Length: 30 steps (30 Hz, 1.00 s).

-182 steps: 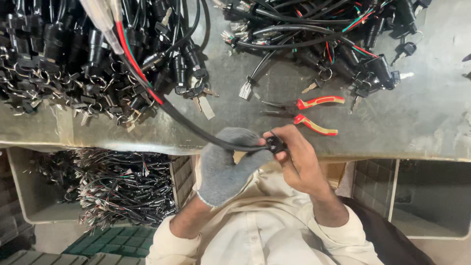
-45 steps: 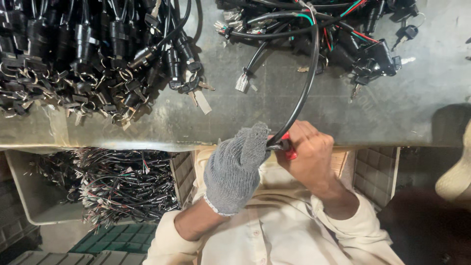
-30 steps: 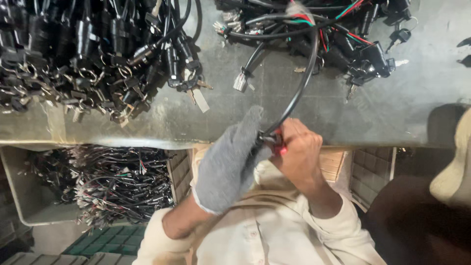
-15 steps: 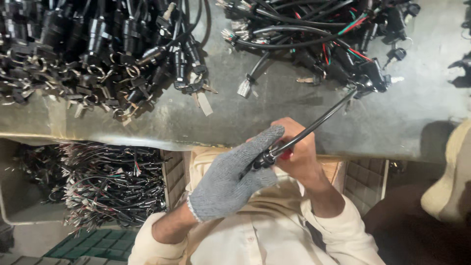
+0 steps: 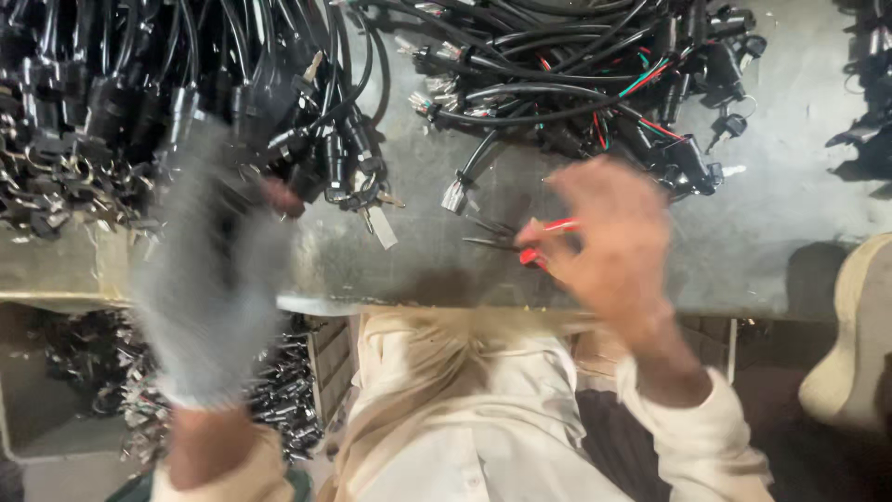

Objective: The person strips the outer insulation from the ends of black power cables using red-handled pliers, working one cable at a time. They pull each cable from a pile on the workbench, cut and pull back the insulation to expose colored inner wires, and set the processed cable back on the bench.

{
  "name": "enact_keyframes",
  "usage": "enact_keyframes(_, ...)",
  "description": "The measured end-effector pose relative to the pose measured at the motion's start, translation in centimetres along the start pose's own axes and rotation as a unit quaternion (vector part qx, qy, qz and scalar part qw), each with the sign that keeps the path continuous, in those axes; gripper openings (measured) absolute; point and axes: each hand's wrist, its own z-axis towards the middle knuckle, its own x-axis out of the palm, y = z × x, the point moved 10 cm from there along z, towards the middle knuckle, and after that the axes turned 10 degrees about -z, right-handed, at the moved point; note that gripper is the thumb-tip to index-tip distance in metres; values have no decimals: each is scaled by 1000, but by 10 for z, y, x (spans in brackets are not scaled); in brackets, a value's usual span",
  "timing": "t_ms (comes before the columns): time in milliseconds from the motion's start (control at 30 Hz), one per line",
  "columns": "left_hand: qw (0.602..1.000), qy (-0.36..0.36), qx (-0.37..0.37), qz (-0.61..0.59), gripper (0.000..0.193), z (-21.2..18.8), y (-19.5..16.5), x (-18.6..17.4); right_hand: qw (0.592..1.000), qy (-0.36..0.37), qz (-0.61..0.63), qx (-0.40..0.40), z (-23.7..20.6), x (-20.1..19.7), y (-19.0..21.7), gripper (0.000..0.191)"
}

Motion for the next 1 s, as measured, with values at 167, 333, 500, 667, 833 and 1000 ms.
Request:
enact_keyframes(167, 965, -163, 20, 204, 54, 18, 21, -53, 983, -13, -179, -40, 36, 7, -59, 42)
enact_keyframes(333, 973, -176, 151, 15, 58, -38, -29, -35, 991, -78, -60, -88, 53, 9, -101, 22)
enact_keyframes(500, 972, 44, 228, -33, 66, -44, -64, 82, 966, -187, 121, 132, 54, -68, -110, 9)
enact_keyframes(667, 905, 198, 5, -377, 83, -55, -62, 159, 888, 27, 447, 102, 13, -24, 11, 20)
enact_keyframes(833, 916, 225, -77, -323, 37, -87, -37, 184, 672, -33, 676, 302, -46, 29, 3, 32)
enact_keyframes(1000, 763, 184, -229, -576, 32, -117, 7, 199, 399, -79, 889, 208, -49, 11, 41, 41)
